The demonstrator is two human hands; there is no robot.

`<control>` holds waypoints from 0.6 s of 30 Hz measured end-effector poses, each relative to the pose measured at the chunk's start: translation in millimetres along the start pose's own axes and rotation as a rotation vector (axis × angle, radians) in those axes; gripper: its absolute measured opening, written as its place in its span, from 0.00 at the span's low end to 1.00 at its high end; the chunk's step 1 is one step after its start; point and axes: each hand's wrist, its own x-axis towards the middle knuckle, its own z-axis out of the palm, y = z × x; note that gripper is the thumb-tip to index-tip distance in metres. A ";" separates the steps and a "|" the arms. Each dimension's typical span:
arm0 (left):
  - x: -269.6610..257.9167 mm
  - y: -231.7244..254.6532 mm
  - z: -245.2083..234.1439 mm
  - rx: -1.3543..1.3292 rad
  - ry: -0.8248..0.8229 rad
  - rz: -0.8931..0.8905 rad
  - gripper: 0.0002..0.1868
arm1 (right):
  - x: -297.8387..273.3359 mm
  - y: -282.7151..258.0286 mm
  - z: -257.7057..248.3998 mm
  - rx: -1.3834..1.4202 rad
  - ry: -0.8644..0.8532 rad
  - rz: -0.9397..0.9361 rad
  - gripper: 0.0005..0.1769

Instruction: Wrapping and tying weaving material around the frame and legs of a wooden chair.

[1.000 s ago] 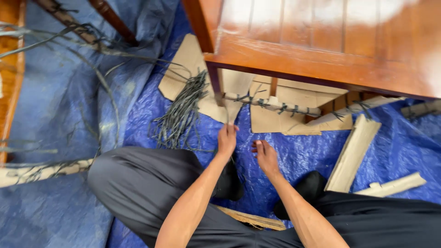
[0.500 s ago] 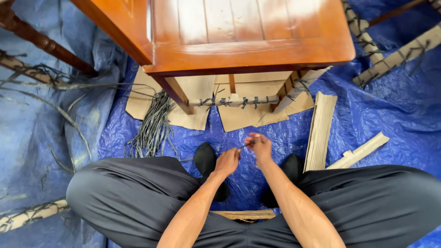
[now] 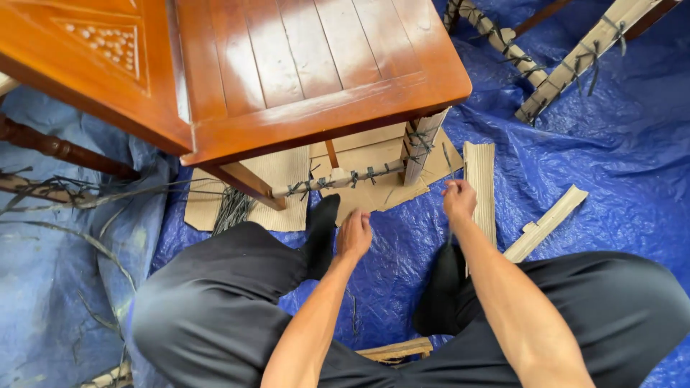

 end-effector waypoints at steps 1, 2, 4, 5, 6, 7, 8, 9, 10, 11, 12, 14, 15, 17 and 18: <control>17.7 16.1 -8.7 0.005 -0.006 0.004 0.07 | 6.3 -19.0 -5.4 0.004 0.005 0.006 0.11; 36.9 32.2 -16.7 0.016 0.011 0.065 0.08 | 14.1 -37.8 -10.2 -0.049 -0.073 -0.012 0.11; 77.3 61.3 -21.9 0.025 0.020 0.119 0.08 | 35.5 -68.0 -14.3 -0.108 -0.153 -0.021 0.11; 97.3 71.9 -21.7 0.034 0.027 0.139 0.11 | 45.7 -78.4 -11.3 -0.147 -0.217 -0.113 0.11; 117.5 82.5 -20.9 0.043 0.034 0.159 0.13 | 56.2 -88.6 -8.3 -0.185 -0.281 -0.205 0.12; 137.9 76.2 -6.6 0.044 0.027 0.159 0.13 | 67.8 -88.4 0.3 -0.185 -0.279 -0.198 0.12; 157.5 70.4 7.8 0.107 0.013 0.187 0.13 | 79.2 -88.2 8.2 -0.282 -0.326 -0.262 0.12; 177.9 65.7 22.7 0.170 -0.002 0.219 0.13 | 90.9 -88.2 15.0 -0.378 -0.368 -0.324 0.12; 193.6 59.4 34.2 0.170 -0.010 0.224 0.13 | 100.9 -90.9 20.8 -0.377 -0.362 -0.316 0.12; 202.9 50.5 45.5 0.219 0.011 0.360 0.15 | 105.7 -90.6 26.1 -0.411 -0.397 -0.412 0.16; 210.8 41.2 56.4 0.265 0.032 0.497 0.18 | 109.4 -90.2 31.1 -0.444 -0.434 -0.508 0.23; 218.5 37.0 61.4 0.278 -0.006 0.529 0.16 | 99.9 -118.0 26.7 -0.354 -0.469 -0.540 0.20; 222.5 35.8 62.7 0.291 -0.030 0.561 0.15 | 95.4 -133.7 24.3 -0.261 -0.502 -0.584 0.19; 220.7 0.2 84.6 0.324 0.047 0.641 0.17 | 102.3 -122.2 26.6 -0.326 -0.503 -0.624 0.19; 217.9 -17.8 94.4 0.357 0.130 0.719 0.19 | 103.4 -116.6 27.2 -0.392 -0.507 -0.670 0.20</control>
